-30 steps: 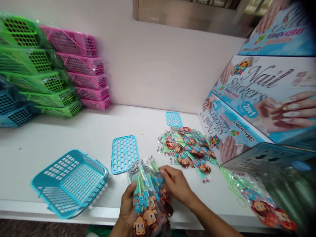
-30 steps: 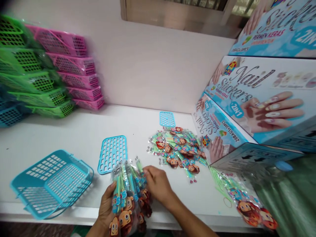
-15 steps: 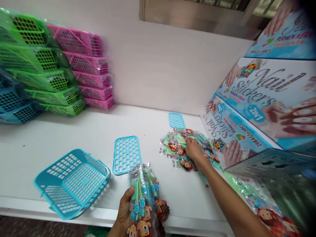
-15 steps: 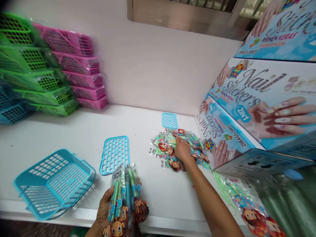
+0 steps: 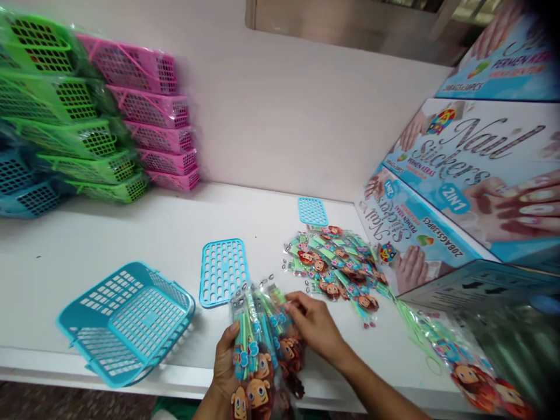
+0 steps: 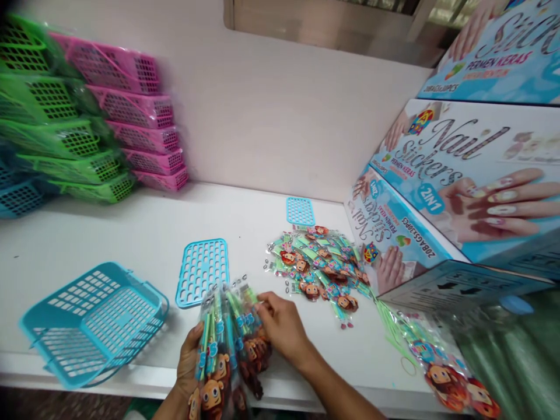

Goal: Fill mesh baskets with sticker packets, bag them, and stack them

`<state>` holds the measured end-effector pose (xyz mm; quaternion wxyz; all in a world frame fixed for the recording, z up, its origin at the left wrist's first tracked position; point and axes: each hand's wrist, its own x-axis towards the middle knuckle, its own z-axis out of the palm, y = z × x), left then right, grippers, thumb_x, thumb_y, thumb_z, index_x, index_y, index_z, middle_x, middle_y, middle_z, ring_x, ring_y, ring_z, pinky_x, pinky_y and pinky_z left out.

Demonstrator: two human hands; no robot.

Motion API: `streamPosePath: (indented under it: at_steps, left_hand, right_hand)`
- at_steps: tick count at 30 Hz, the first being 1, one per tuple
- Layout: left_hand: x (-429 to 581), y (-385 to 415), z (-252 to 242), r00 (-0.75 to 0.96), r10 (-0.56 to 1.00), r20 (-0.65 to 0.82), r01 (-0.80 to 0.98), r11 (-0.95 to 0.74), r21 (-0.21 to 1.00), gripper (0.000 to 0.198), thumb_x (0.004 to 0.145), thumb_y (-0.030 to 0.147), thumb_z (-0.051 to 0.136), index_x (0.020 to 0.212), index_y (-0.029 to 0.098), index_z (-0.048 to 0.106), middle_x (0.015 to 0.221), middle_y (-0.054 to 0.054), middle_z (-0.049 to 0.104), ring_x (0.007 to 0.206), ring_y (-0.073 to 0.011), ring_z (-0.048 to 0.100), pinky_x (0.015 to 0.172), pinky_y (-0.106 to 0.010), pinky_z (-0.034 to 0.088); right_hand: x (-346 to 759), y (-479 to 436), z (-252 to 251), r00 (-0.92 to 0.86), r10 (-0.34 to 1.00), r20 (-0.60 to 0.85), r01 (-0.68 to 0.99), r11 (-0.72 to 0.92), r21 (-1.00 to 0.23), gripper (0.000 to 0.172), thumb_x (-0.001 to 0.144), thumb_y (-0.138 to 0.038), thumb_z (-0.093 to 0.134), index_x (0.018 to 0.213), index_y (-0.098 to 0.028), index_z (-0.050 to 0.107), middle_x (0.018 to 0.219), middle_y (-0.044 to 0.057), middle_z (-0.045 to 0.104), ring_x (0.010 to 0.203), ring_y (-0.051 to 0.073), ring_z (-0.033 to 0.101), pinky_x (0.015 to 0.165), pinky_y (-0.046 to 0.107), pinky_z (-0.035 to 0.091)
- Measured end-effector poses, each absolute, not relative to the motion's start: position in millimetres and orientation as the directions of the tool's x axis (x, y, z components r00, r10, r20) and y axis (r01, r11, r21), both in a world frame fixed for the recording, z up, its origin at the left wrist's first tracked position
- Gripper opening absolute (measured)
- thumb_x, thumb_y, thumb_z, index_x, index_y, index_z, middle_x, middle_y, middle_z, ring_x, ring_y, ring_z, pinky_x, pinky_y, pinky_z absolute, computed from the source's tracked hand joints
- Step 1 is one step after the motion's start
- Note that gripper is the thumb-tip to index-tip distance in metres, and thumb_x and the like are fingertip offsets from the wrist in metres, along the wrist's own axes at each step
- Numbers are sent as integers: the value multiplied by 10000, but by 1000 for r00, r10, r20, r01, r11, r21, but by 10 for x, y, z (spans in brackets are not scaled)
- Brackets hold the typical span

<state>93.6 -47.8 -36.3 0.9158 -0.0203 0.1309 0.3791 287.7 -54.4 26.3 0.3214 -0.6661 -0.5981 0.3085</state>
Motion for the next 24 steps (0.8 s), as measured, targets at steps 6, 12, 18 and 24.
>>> streamPosePath:
  at_steps: [6,12,18,24]
  left_hand:
    - [935,-507,-311,678,673,-297,-689,722,62,272,841,295,552,926,121,743,813,-114,754,981,-317,672,992,-506,421]
    - [927,-500,-248,662,682,-310,-700,711,71,285,825,305,569,959,117,734,808,-113,753,958,-311,680,991,-509,420]
    - [887,-513,-299,676,673,-300,-691,720,59,308,842,300,544,998,110,730,849,-124,755,953,-299,686,1008,-485,416]
    - [753,-471,-551,648,704,-290,-722,689,58,263,844,283,542,908,139,753,877,-110,757,914,-282,699,984,-465,447]
  right_hand:
    - [2619,-669,314,113,992,-59,503,-108,-858,246,888,-376,492,964,-191,635,757,11,682,676,154,610,636,254,436]
    - [2608,-659,324,95,995,-35,557,-82,-827,249,895,-377,485,973,-192,632,754,7,668,675,151,591,637,254,420]
    - [2501,-718,302,-8,1000,4,569,8,-822,294,938,-379,412,983,-209,648,834,16,677,786,154,615,721,256,433]
    - [2941,-470,201,-31,997,68,852,62,-520,423,975,-394,312,783,-202,636,759,11,644,718,134,584,682,243,419]
